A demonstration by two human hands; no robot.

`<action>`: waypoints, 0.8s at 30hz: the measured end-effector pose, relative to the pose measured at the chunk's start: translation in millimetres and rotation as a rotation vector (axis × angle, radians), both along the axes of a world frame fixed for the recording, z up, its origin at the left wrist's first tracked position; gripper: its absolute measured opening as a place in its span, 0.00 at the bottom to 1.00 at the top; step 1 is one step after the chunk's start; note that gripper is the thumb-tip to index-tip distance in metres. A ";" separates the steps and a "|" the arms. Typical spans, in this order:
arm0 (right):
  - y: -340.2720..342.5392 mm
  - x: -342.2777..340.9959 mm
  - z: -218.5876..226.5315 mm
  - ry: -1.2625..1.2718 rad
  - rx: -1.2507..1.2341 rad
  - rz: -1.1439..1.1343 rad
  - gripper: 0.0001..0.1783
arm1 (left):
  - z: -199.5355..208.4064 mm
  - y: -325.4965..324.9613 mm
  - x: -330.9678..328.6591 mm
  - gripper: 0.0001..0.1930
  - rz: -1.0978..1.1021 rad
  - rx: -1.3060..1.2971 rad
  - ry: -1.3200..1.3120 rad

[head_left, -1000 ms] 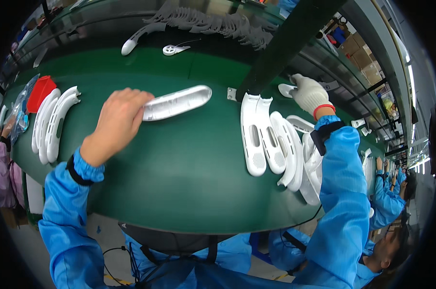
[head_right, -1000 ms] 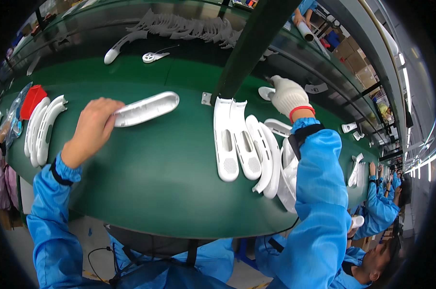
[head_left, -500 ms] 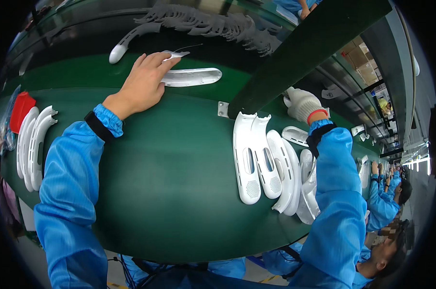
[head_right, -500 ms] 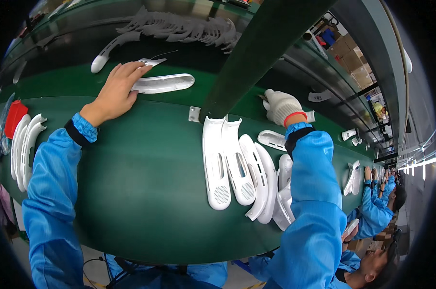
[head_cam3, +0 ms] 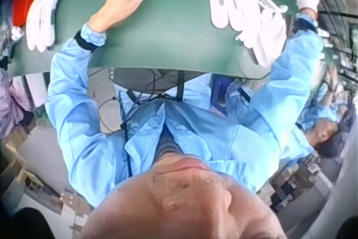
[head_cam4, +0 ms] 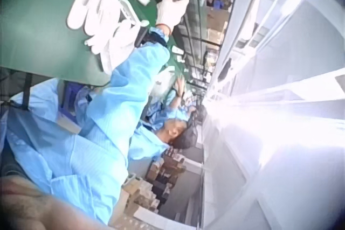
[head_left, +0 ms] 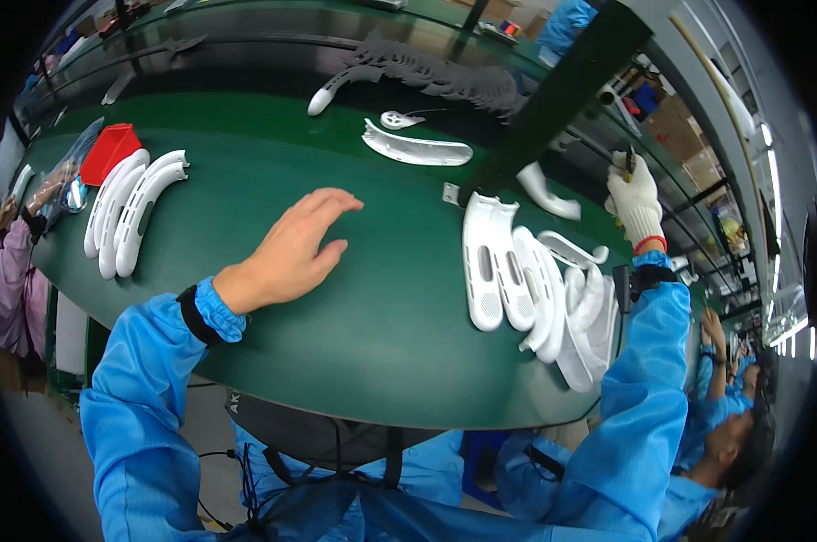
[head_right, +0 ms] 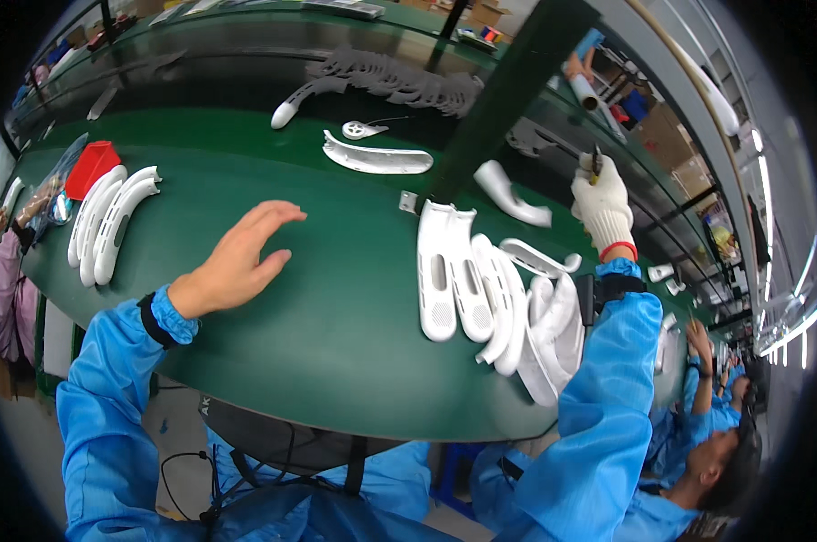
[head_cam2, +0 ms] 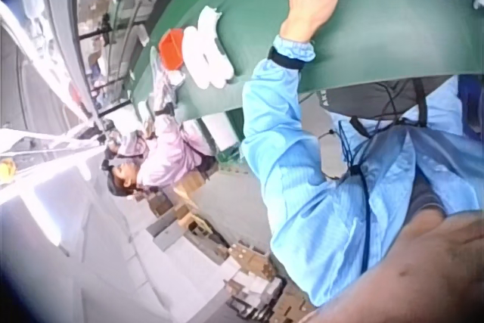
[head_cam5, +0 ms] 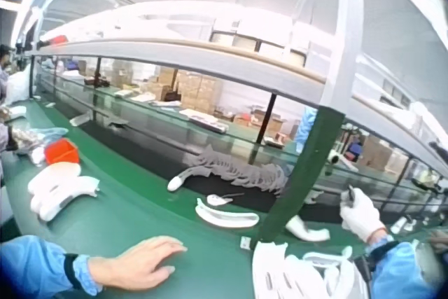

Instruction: Trimming flashing and assembling white plastic shells on a production line.

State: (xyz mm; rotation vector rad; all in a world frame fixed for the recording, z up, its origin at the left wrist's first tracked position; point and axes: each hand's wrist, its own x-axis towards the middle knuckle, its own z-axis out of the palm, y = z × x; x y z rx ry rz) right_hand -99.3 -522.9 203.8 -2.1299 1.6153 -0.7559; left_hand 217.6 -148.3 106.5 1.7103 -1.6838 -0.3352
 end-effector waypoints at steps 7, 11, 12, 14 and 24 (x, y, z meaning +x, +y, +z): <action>50.9 -22.1 7.8 0.122 0.100 0.044 0.21 | -20.6 26.5 -15.2 0.23 -0.070 0.026 -0.203; 51.8 -7.3 -4.5 0.079 0.222 0.038 0.21 | -40.1 36.6 -2.4 0.21 -0.051 0.016 -0.273; 45.9 -1.5 -6.7 0.215 0.193 0.018 0.24 | -42.8 38.1 -3.8 0.21 -0.051 0.006 -0.313; 41.7 17.5 -7.4 0.389 0.224 0.026 0.29 | -46.2 42.5 -13.3 0.24 -0.059 0.027 -0.309; -41.4 90.4 -83.6 0.934 0.007 0.339 0.34 | -42.8 42.3 -26.0 0.28 0.013 0.054 -0.395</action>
